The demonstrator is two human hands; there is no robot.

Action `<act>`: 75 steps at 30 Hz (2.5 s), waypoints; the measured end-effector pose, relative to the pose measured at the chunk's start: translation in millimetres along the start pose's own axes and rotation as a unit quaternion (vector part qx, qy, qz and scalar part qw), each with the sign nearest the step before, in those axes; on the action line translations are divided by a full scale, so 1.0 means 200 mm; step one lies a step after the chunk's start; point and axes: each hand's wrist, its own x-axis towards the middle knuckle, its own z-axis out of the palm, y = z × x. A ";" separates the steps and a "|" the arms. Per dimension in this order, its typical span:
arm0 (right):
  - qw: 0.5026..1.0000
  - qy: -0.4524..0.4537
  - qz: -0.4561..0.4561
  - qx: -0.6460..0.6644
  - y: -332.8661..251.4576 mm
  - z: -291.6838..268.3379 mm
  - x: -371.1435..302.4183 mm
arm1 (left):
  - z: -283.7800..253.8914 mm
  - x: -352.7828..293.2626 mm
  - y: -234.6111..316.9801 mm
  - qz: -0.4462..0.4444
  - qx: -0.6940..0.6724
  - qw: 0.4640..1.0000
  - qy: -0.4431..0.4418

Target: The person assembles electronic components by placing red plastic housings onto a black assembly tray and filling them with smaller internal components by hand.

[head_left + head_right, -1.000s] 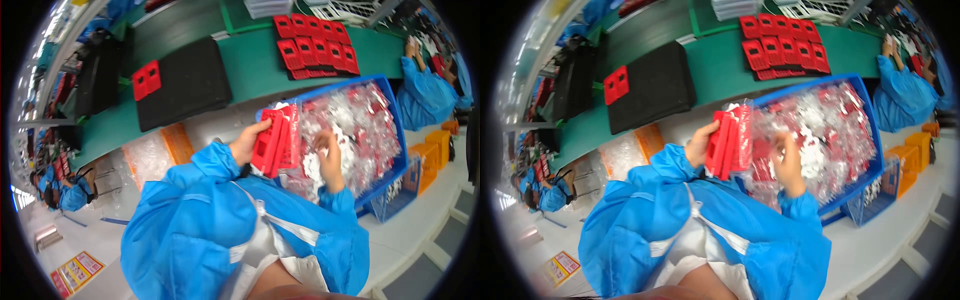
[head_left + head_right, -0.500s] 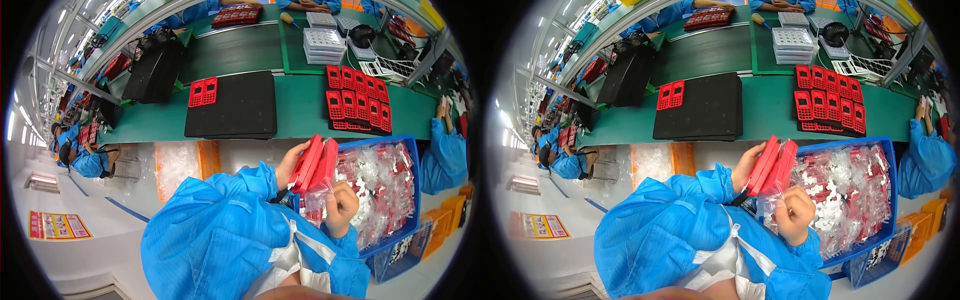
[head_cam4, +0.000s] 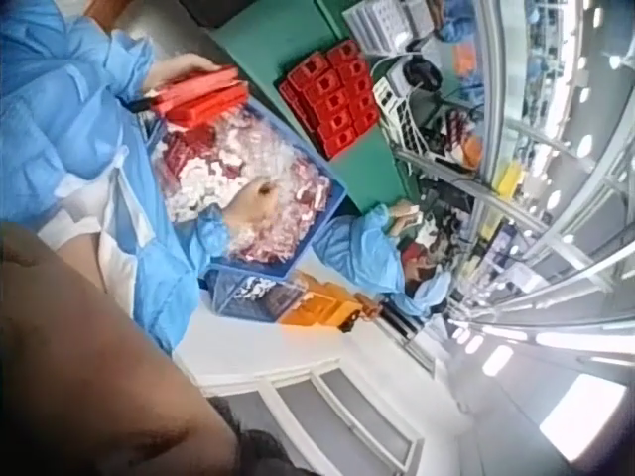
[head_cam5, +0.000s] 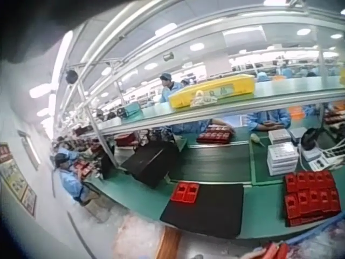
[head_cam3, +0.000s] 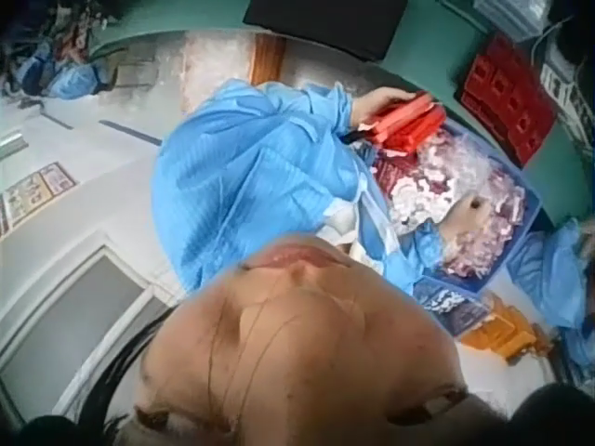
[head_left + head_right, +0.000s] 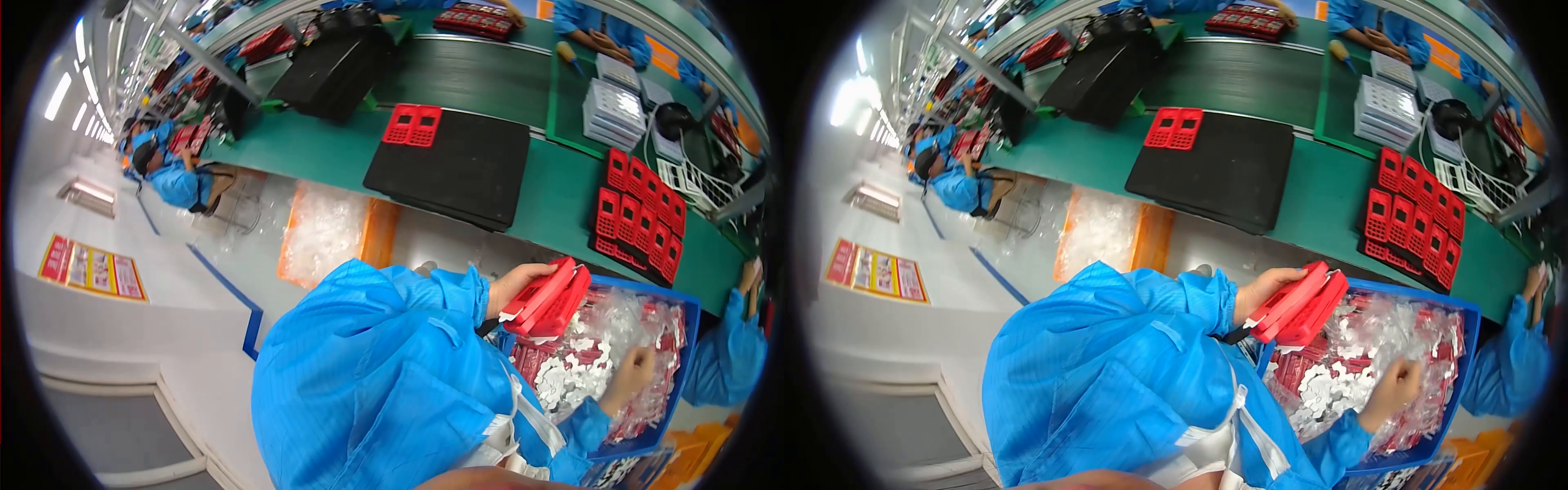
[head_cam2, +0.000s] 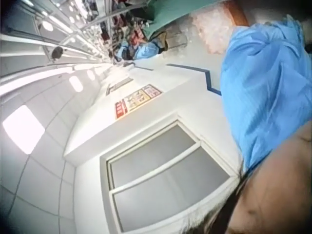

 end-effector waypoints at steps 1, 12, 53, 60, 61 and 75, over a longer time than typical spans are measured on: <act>0.993 -0.054 -0.057 -0.090 0.22 0.14 -0.03 | 0.01 -0.04 0.01 0.010 -0.006 1.000 0.000; 0.903 -0.301 0.181 0.248 -0.10 0.30 -0.27 | 0.11 -0.28 0.01 -0.158 0.316 0.932 0.074; 0.898 -0.393 -0.058 0.189 -0.66 0.10 -0.05 | 0.25 -0.30 0.01 -0.085 0.646 0.756 -0.056; 0.844 -0.493 -0.032 0.209 -0.66 0.08 -0.03 | 0.23 -0.33 0.02 -0.098 0.657 0.746 -0.049; 0.863 -0.452 -0.016 0.223 -0.65 0.10 -0.05 | 0.23 -0.34 0.02 -0.098 0.657 0.746 -0.050; 0.851 -0.471 -0.219 0.084 -0.67 0.00 -0.03 | 0.24 -0.34 0.03 -0.147 0.621 0.765 -0.091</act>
